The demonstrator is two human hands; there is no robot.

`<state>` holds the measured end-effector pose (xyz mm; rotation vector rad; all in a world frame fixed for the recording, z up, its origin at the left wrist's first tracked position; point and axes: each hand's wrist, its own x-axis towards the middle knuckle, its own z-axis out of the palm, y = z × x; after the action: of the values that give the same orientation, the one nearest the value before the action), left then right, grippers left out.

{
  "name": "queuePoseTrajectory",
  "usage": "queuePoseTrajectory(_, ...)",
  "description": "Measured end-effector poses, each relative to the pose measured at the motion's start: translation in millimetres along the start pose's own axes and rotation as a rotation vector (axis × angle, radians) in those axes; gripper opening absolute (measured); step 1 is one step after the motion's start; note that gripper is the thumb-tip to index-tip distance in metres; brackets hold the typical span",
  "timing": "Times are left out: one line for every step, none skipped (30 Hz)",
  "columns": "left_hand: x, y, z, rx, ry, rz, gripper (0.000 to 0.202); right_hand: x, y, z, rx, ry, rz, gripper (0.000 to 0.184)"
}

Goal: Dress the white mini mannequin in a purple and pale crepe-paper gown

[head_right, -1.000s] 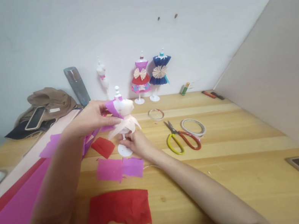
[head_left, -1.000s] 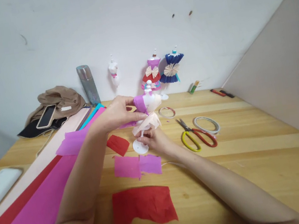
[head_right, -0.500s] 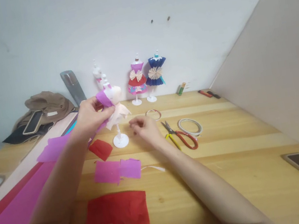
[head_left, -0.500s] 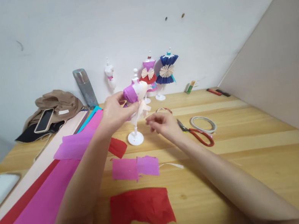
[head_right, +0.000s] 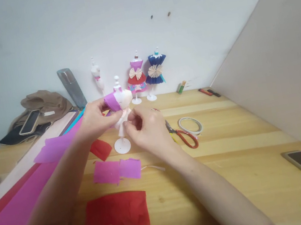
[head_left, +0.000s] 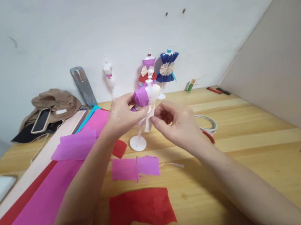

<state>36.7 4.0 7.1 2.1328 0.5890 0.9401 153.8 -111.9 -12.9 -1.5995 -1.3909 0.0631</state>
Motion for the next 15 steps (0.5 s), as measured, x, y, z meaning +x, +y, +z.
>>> queuePoseTrajectory(0, 0, 0.2, -0.008, -0.009, 0.004, 0.022, 1, 1, -1, 0.039, -0.011, 0.012, 0.015)
queuePoseTrajectory(0, 0, 0.7, -0.014, -0.015, 0.006, 0.022, 1, 1, -2, 0.071, -0.021, 0.02, 0.015)
queuePoseTrajectory(0, 0, 1.4, -0.016, -0.018, 0.006, 0.022, 2, 1, -3, 0.093, -0.028, 0.025, 0.017)
queuePoseTrajectory(0, 0, 2.3, -0.017, -0.018, 0.007, 0.021, 2, 1, -4, 0.105, -0.028, 0.03, 0.02)
queuePoseTrajectory(-1, 0, 3.3, -0.02, -0.017, 0.009, 0.021, 2, 1, -4, 0.107, -0.023, 0.038, 0.021)
queuePoseTrajectory(-1, 0, 4.2, -0.024, -0.016, 0.013, 0.02, 2, 1, -5, 0.098, -0.012, 0.048, 0.021)
queuePoseTrajectory(-1, -1, 4.9, -0.027, -0.016, 0.018, 0.02, 2, 1, -5, 0.081, -0.001, 0.059, 0.019)
queuePoseTrajectory(-1, -1, 5.4, -0.028, -0.015, 0.023, 0.02, 3, 1, -5, 0.063, 0.007, 0.071, 0.017)
queuePoseTrajectory(-1, -1, 5.7, -0.026, -0.014, 0.025, 0.02, 3, 2, -6, 0.046, 0.013, 0.076, 0.015)
queuePoseTrajectory(-1, -1, 5.7, -0.02, -0.013, 0.025, 0.02, 4, 3, -8, 0.033, 0.02, 0.073, 0.015)
queuePoseTrajectory(-1, -1, 5.5, -0.013, -0.01, 0.024, 0.02, 4, 5, -9, 0.025, 0.028, 0.065, 0.016)
queuePoseTrajectory(-1, 0, 5.2, -0.009, -0.01, 0.022, 0.02, 5, 7, -11, 0.022, 0.04, 0.053, 0.017)
queuePoseTrajectory(-1, 1, 4.8, -0.008, -0.011, 0.019, 0.02, 6, 9, -13, 0.023, 0.055, 0.039, 0.017)
queuePoseTrajectory(-1, 1, 4.5, -0.009, -0.014, 0.016, 0.02, 7, 11, -15, 0.024, 0.073, 0.026, 0.017)
queuePoseTrajectory(-1, 2, 4.3, -0.014, -0.018, 0.014, 0.021, 7, 13, -17, 0.026, 0.091, 0.013, 0.016)
